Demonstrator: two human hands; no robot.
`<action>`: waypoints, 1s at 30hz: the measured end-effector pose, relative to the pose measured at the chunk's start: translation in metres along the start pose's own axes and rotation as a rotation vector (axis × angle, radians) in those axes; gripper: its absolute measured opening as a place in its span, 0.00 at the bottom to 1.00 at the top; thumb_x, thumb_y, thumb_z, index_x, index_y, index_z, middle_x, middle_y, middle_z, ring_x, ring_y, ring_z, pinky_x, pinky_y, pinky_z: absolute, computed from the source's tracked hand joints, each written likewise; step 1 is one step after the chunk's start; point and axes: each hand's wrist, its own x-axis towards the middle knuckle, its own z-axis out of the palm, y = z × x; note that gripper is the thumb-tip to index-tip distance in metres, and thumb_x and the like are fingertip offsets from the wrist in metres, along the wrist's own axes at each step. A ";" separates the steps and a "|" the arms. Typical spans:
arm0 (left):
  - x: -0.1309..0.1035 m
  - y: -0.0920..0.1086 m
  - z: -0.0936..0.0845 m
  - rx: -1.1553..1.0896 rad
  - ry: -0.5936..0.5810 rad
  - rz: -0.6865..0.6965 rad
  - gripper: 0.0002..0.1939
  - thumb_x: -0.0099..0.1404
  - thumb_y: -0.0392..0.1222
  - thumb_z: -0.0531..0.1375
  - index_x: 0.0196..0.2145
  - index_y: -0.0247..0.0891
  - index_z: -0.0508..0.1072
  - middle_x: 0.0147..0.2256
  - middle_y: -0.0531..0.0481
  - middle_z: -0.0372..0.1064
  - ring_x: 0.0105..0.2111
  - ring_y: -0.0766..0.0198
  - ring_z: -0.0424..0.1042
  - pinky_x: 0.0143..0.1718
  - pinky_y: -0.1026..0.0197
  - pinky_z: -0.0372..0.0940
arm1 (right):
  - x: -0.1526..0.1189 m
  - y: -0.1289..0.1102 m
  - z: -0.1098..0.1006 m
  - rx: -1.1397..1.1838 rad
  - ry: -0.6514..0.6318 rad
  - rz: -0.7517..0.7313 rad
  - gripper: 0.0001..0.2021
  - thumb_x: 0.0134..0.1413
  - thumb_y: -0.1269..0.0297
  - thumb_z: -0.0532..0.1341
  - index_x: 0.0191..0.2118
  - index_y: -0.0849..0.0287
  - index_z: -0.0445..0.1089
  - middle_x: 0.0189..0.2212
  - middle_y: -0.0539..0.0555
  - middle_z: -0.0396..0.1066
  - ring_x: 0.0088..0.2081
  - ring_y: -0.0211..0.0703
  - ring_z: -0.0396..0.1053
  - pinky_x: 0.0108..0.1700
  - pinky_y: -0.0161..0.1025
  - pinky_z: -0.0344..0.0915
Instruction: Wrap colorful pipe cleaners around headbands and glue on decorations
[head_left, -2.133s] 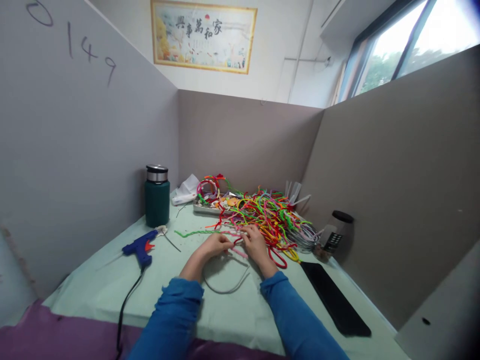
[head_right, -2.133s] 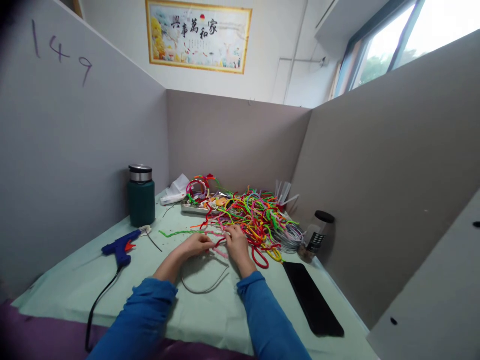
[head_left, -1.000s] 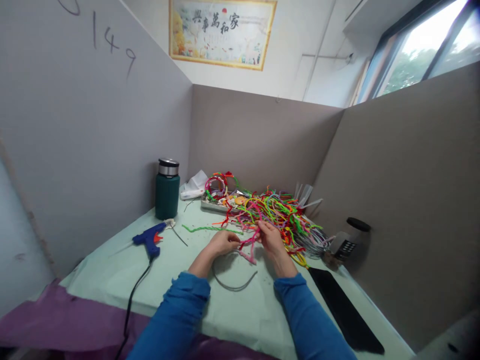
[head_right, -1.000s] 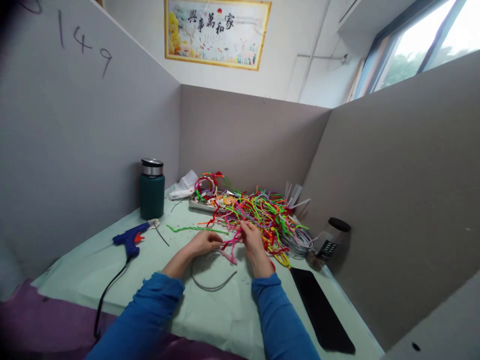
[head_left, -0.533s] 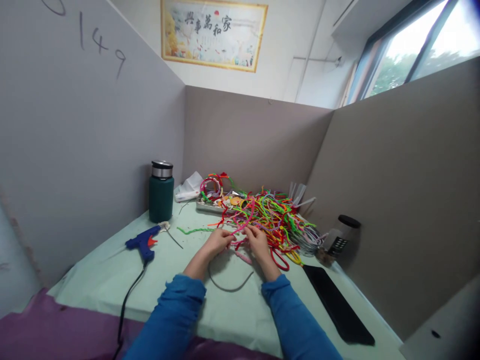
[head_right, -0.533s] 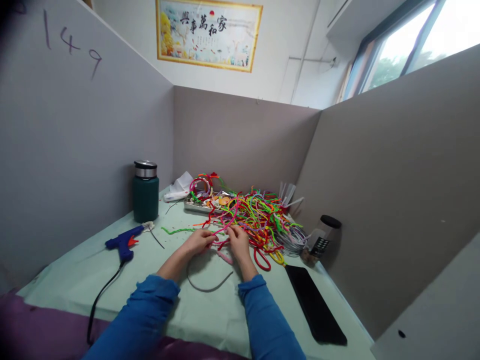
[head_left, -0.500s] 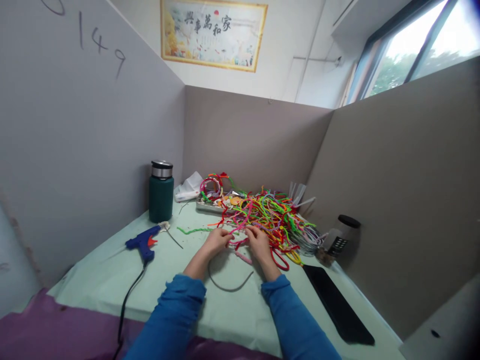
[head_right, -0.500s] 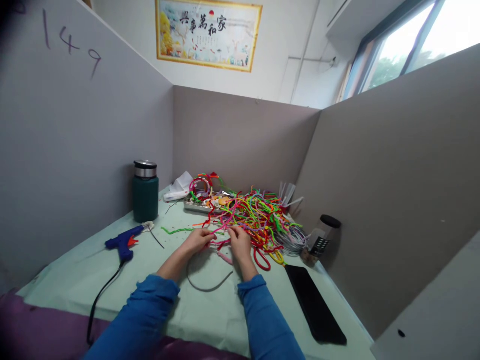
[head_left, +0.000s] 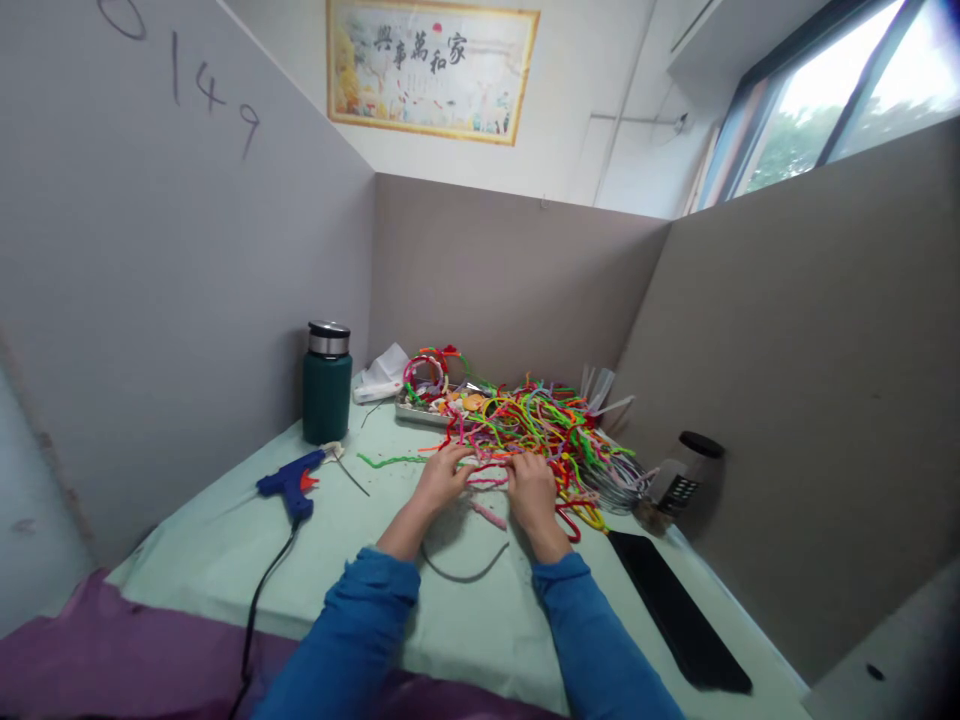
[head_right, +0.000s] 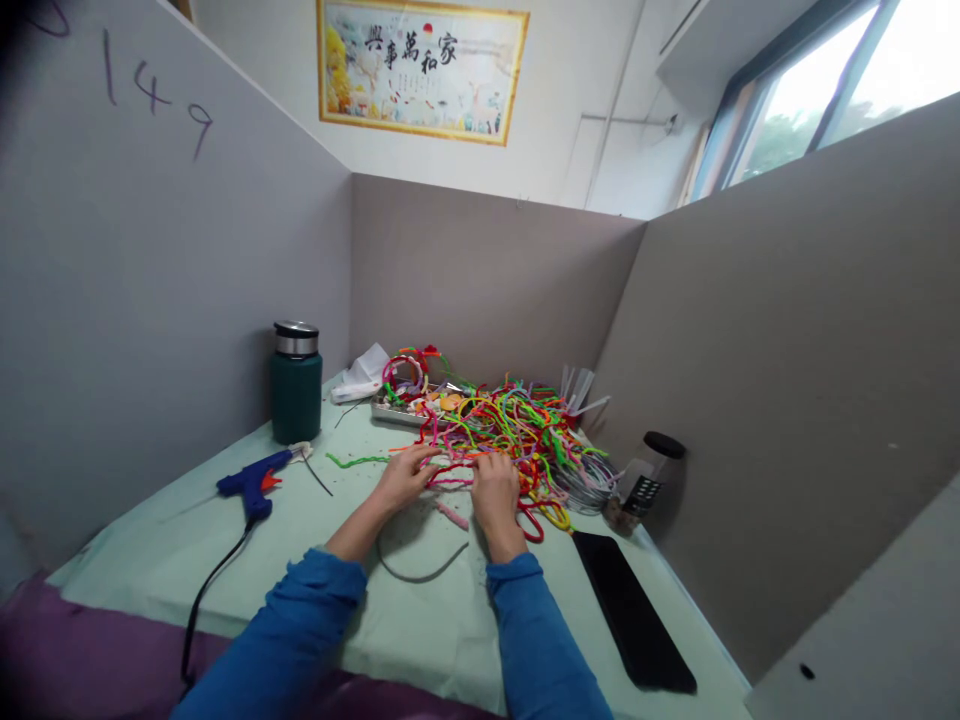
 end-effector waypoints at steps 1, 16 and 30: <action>0.000 0.001 0.002 0.005 -0.028 0.006 0.15 0.61 0.37 0.59 0.46 0.39 0.77 0.44 0.45 0.74 0.42 0.61 0.72 0.45 0.62 0.63 | 0.001 -0.004 -0.001 0.033 0.042 -0.040 0.08 0.60 0.69 0.56 0.36 0.59 0.73 0.36 0.58 0.72 0.41 0.50 0.64 0.42 0.42 0.55; 0.008 -0.019 -0.014 0.037 0.188 -0.276 0.11 0.64 0.41 0.55 0.35 0.38 0.78 0.36 0.47 0.74 0.39 0.62 0.71 0.41 0.63 0.62 | -0.003 0.015 0.015 0.549 0.062 0.046 0.14 0.61 0.59 0.52 0.38 0.59 0.72 0.37 0.57 0.75 0.38 0.46 0.71 0.41 0.39 0.62; 0.001 0.002 -0.015 0.012 0.302 -0.101 0.13 0.64 0.37 0.54 0.44 0.38 0.74 0.44 0.43 0.71 0.44 0.59 0.70 0.47 0.59 0.63 | 0.015 -0.012 -0.008 1.874 -0.063 0.602 0.08 0.47 0.60 0.63 0.32 0.57 0.67 0.18 0.43 0.55 0.17 0.31 0.48 0.17 0.30 0.48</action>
